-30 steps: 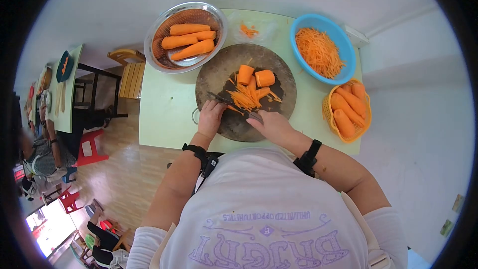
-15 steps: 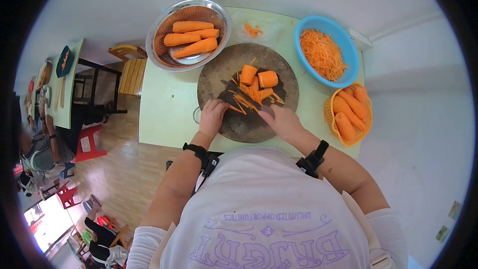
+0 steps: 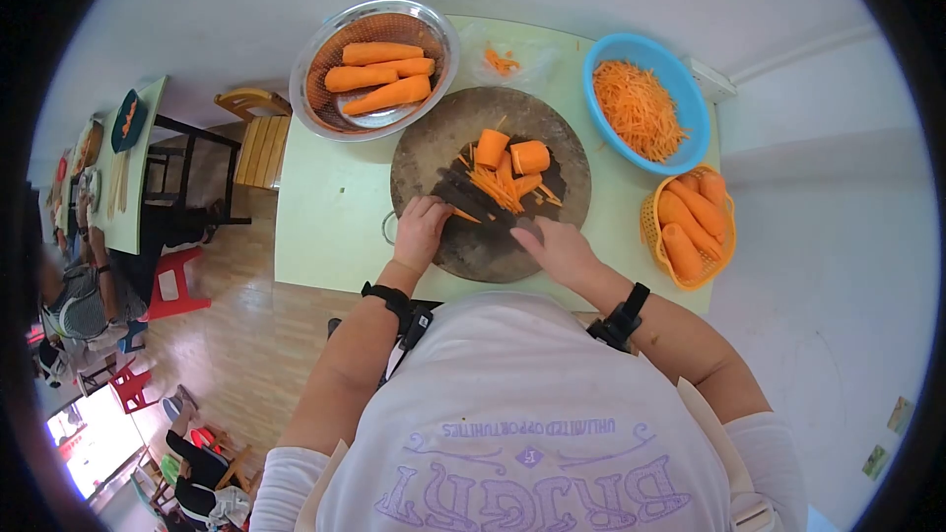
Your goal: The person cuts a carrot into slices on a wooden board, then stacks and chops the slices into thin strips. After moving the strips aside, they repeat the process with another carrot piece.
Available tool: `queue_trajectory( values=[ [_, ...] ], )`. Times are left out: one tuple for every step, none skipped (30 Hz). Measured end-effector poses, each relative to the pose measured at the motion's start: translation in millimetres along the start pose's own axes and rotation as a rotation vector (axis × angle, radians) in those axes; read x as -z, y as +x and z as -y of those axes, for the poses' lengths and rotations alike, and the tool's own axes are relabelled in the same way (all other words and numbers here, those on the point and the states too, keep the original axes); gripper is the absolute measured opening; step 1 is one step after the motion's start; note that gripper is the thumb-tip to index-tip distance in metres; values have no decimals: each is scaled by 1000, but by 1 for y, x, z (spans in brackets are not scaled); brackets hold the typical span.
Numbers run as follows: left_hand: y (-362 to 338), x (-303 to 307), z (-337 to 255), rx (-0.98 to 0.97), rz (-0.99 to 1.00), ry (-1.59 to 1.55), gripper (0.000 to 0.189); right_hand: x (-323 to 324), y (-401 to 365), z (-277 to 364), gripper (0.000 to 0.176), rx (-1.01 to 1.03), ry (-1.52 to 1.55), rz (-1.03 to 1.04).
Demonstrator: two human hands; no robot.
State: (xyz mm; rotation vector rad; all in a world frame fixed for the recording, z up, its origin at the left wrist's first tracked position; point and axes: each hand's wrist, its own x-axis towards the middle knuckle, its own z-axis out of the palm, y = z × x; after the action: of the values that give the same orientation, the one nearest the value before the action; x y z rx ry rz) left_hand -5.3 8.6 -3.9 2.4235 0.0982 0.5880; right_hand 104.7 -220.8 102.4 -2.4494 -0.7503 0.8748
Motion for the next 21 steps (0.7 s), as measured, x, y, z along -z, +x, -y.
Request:
queue_trajectory(
  values=[
    [0,-1,1,-19,-20,5,9,3,2,-2,50,-42,-4,6],
    [0,-1,2,-39,-41,11,11,5,2,-2,50,-42,-5,6],
    [-1,-2,3,-39,-42,10,11,12,0,2,50,-56,20,6],
    [-1,-2,3,-35,-42,7,11,16,-1,5,51,-69,46,6],
    [-1,-3,4,-33,-41,3,11,14,-1,4,51,-70,45,5],
    [0,-2,3,-35,-42,1,11,10,-1,3,50,-32,8,13],
    [0,-2,2,-40,-51,-4,11,8,-1,4,50,7,-28,22],
    [1,-1,1,-43,-60,-7,10,6,-1,7,50,6,-28,20],
    [1,0,0,-44,-60,-7,10,6,-2,12,50,26,-62,49],
    [1,0,0,-42,-52,3,10,5,-3,16,50,45,-96,78],
    [0,1,0,-40,-45,14,10,3,-3,17,50,46,-96,79],
    [0,1,0,-40,-46,14,10,2,-3,18,47,81,-95,48],
    [0,0,0,-41,-47,22,10,1,-3,18,44,115,-95,18],
    [0,0,0,-42,-49,29,10,1,-3,18,44,116,-95,18],
    [0,0,0,-42,-50,29,10,1,-2,17,44,121,-94,17],
    [0,-1,1,-40,-51,28,9,1,-2,16,44,125,-94,17],
    [-1,-1,1,-37,-52,28,9,1,-2,16,44,125,-94,18],
    [-1,-1,1,-37,-52,27,9,1,-2,15,44,122,-88,23],
    [-1,-2,1,-34,-51,30,9,1,-1,15,45,119,-83,29],
    [-1,-2,1,-31,-50,32,9,4,-1,17,45,119,-83,30],
    [-1,-1,1,-31,-49,32,9,7,-1,22,48,74,-93,86]
  ],
)
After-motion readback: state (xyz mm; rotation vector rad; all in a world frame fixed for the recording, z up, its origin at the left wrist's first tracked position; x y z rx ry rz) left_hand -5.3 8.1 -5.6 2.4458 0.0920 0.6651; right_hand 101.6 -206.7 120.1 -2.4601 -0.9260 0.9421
